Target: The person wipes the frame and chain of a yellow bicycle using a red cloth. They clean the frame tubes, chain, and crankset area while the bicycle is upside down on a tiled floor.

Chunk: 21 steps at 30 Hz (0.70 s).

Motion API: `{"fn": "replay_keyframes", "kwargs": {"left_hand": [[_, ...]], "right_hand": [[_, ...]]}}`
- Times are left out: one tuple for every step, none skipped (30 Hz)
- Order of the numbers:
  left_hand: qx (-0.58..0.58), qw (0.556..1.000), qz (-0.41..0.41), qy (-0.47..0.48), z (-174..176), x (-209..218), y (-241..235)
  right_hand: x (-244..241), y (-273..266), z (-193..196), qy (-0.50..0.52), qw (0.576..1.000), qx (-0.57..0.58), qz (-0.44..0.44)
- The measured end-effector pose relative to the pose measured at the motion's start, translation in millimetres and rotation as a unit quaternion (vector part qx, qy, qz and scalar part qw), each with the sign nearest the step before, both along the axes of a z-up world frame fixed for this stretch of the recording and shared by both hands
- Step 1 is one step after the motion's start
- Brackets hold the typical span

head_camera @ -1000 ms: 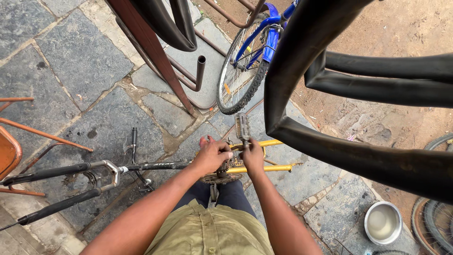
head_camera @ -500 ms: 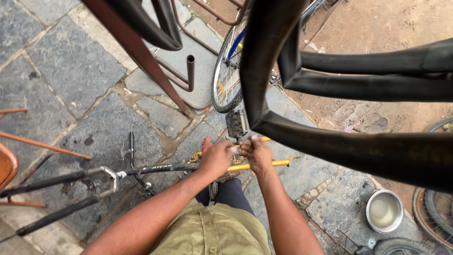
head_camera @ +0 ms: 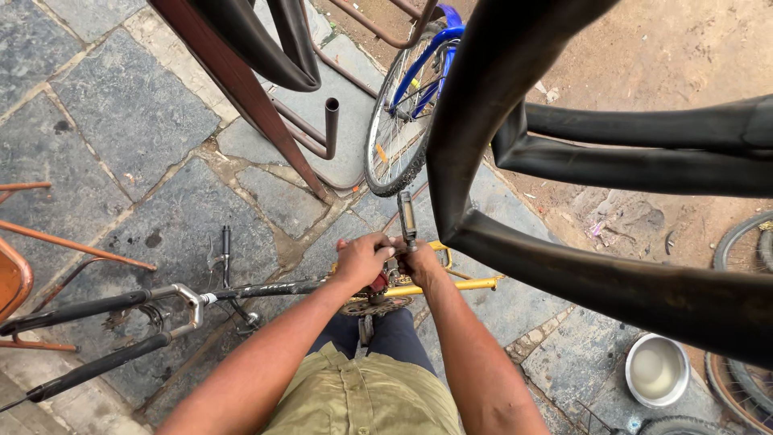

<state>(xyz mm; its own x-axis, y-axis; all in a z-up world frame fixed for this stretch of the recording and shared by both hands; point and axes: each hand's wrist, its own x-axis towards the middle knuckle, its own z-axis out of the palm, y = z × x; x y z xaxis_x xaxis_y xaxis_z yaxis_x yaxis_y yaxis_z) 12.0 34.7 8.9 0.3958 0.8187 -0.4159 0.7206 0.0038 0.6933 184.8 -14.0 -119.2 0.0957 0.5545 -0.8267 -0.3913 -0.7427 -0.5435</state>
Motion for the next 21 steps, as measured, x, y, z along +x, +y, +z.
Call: {"fn": "replay_keyframes", "kwargs": {"left_hand": [[0.013, 0.999, -0.017, -0.028, 1, -2, 1], [0.026, 0.998, -0.031, -0.054, 0, -9, 0], [-0.013, 0.997, -0.03, -0.07, -1, -17, -2], [-0.054, 0.994, -0.03, -0.087, -4, -26, -4], [-0.094, 0.99, -0.031, -0.104, -6, -37, -8], [-0.162, 0.974, 0.015, -0.16, -8, -48, -9], [-0.229, 0.948, 0.061, -0.213, -10, -62, -9], [-0.293, 0.912, 0.107, -0.264, -10, -77, -9], [-0.244, 0.942, 0.113, -0.2, -10, -98, -4], [-0.194, 0.965, 0.118, -0.133, -9, -117, 3], [-0.222, 0.952, 0.2, -0.063, -6, -143, 12], [-0.182, 0.956, 0.231, 0.025, -4, -169, 24], [-0.203, 0.909, 0.365, -0.005, -1, -195, 39], [-0.114, 0.874, 0.465, 0.084, 0, -218, 51], [0.02, 0.858, 0.513, 0.006, 3, -243, 61], [0.155, 0.819, 0.548, -0.073, 4, -263, 70], [0.171, 0.789, 0.575, -0.134, 6, -278, 76], [0.189, 0.754, 0.598, -0.197, 8, -289, 82], [0.217, 0.791, 0.552, -0.149, 9, -295, 84], [0.241, 0.824, 0.504, -0.096, 10, -300, 77], [0.262, 0.851, 0.453, -0.041, 10, -300, 68]], "right_hand": [[0, -1, 6, -0.037, 0.999, -0.009, -0.007], [-2, -5, 12, -0.006, 0.999, 0.005, -0.033], [-3, -10, 18, 0.025, 0.998, 0.02, -0.058], [-2, -19, 24, 0.054, 0.994, 0.033, -0.086], [1, -28, 31, 0.038, 0.996, 0.028, -0.077], [8, -36, 37, 0.021, 0.997, 0.025, -0.068], [16, -43, 42, 0.004, 0.998, 0.022, -0.06], [24, -51, 45, -0.017, 0.998, 0.027, -0.05], [33, -58, 48, -0.039, 0.998, 0.031, -0.04], [41, -63, 49, -0.06, 0.997, 0.036, -0.031], [48, -67, 48, -0.072, 0.996, 0.035, -0.036], [56, -68, 47, -0.086, 0.995, 0.035, -0.043], [62, -67, 44, -0.1, 0.993, 0.035, -0.049], [67, -70, 43, -0.122, 0.991, 0.042, -0.045], [72, -71, 41, -0.145, 0.987, 0.049, -0.04], [75, -67, 39, -0.167, 0.984, 0.059, -0.033], [77, -64, 39, -0.176, 0.983, 0.048, -0.036], [78, -59, 39, -0.184, 0.981, 0.04, -0.039], [79, -55, 39, -0.193, 0.98, 0.032, -0.042], [77, -56, 39, -0.198, 0.979, 0.041, -0.033], [75, -58, 39, -0.202, 0.978, 0.05, -0.024]]}}
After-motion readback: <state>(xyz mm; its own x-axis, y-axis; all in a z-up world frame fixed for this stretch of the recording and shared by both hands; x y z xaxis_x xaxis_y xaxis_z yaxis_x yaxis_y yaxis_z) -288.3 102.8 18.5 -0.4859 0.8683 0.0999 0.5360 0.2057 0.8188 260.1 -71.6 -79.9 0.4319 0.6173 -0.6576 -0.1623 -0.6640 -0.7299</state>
